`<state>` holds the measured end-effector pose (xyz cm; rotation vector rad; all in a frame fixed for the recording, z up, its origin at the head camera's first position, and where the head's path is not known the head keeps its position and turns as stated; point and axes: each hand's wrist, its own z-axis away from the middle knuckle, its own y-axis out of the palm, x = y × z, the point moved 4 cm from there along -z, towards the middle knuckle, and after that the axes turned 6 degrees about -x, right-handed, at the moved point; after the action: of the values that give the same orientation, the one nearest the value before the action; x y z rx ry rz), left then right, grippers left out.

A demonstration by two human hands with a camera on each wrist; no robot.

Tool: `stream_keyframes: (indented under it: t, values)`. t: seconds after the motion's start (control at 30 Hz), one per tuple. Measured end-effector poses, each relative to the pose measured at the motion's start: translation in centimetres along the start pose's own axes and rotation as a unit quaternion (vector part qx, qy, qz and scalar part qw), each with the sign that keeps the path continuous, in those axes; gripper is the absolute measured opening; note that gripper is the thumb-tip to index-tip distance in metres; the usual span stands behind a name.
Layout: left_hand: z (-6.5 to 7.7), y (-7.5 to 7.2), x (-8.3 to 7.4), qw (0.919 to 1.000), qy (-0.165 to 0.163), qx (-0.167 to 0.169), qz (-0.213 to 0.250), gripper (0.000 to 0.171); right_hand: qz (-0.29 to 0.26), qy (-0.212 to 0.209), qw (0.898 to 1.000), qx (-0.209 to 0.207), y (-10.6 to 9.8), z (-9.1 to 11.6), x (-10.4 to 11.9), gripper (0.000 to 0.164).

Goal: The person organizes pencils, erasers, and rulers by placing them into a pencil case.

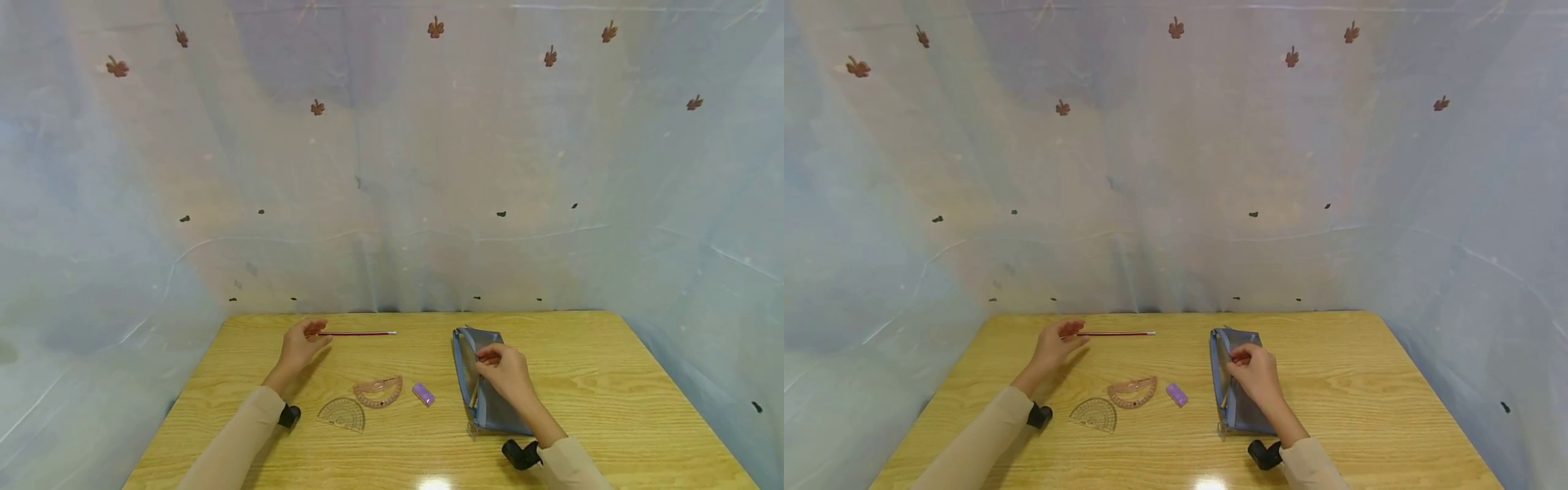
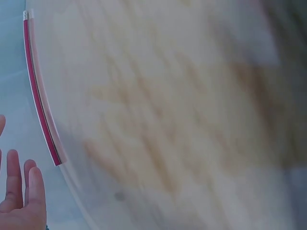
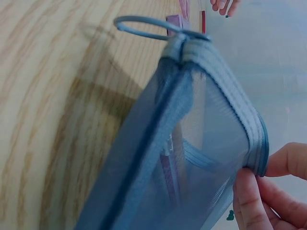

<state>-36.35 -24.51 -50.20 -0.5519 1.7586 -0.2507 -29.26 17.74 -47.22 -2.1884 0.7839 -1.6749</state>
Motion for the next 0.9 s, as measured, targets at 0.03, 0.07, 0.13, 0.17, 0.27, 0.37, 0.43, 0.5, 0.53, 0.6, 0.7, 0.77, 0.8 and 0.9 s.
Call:
stream_keyframes:
  t: [0.03, 0.07, 0.13, 0.17, 0.27, 0.37, 0.43, 0.5, 0.53, 0.6, 0.7, 0.77, 0.8, 0.9]
  values:
    - [-0.03, 0.03, 0.01, 1.0000, 0.002, -0.001, -0.001, 0.042, 0.001, 0.000, 1.000, -0.001, -0.02, -0.04, 0.01, 0.013]
    - [-0.08, 0.05, 0.00, 1.0000, 0.007, -0.001, 0.000, 0.042, 0.002, 0.000, 1.000, -0.001, -0.04, -0.06, 0.03, 0.013]
    - [-0.21, 0.09, 0.06, 0.9999, 0.014, -0.004, 0.000, 0.041, 0.003, 0.001, 1.000, -0.002, -0.08, -0.10, 0.04, 0.013]
    - [-0.27, 0.11, 0.12, 0.9999, 0.016, -0.004, 0.001, 0.041, 0.003, 0.001, 1.000, -0.002, -0.09, -0.13, 0.02, 0.013]
    - [-0.43, 0.18, 0.32, 0.9998, 0.021, -0.004, 0.006, 0.041, 0.002, 0.003, 1.000, -0.002, -0.09, -0.14, -0.06, 0.013]
    - [-0.51, 0.20, 0.56, 0.9998, 0.015, -0.001, 0.010, 0.041, 0.000, 0.006, 1.000, -0.001, -0.04, -0.15, -0.23, 0.013]
    - [-0.54, 0.21, 0.67, 0.9999, 0.010, -0.002, 0.013, 0.040, -0.001, 0.007, 1.000, -0.001, -0.02, -0.12, -0.28, 0.013]
    - [-0.57, 0.22, 0.72, 0.9999, 0.009, -0.003, 0.012, 0.040, -0.001, 0.007, 1.000, -0.002, -0.01, -0.11, -0.34, 0.013]
    - [-0.58, 0.23, 0.73, 0.9999, 0.009, -0.003, 0.012, 0.040, -0.001, 0.007, 1.000, -0.003, -0.01, -0.10, -0.36, 0.013]
    - [-0.58, 0.23, 0.78, 0.9999, 0.005, -0.004, 0.011, 0.040, -0.002, 0.005, 1.000, -0.004, 0.00, -0.10, -0.38, 0.013]
    - [-0.57, 0.24, 0.91, 1.0000, -0.004, 0.002, 0.007, 0.040, -0.003, 0.003, 1.000, -0.005, 0.06, -0.11, -0.47, 0.013]
    - [-0.58, 0.24, 0.98, 0.9999, -0.013, 0.005, 0.007, 0.040, -0.004, 0.001, 1.000, -0.005, 0.12, -0.13, -0.52, 0.013]
    - [-0.60, 0.23, 0.96, 0.9999, -0.013, 0.007, 0.006, 0.040, -0.004, 0.000, 1.000, -0.006, 0.14, -0.14, -0.54, 0.013]
    - [-0.73, 0.27, 0.91, 0.9998, -0.014, 0.010, 0.003, 0.039, -0.004, -0.003, 1.000, -0.006, 0.17, -0.16, -0.59, 0.013]
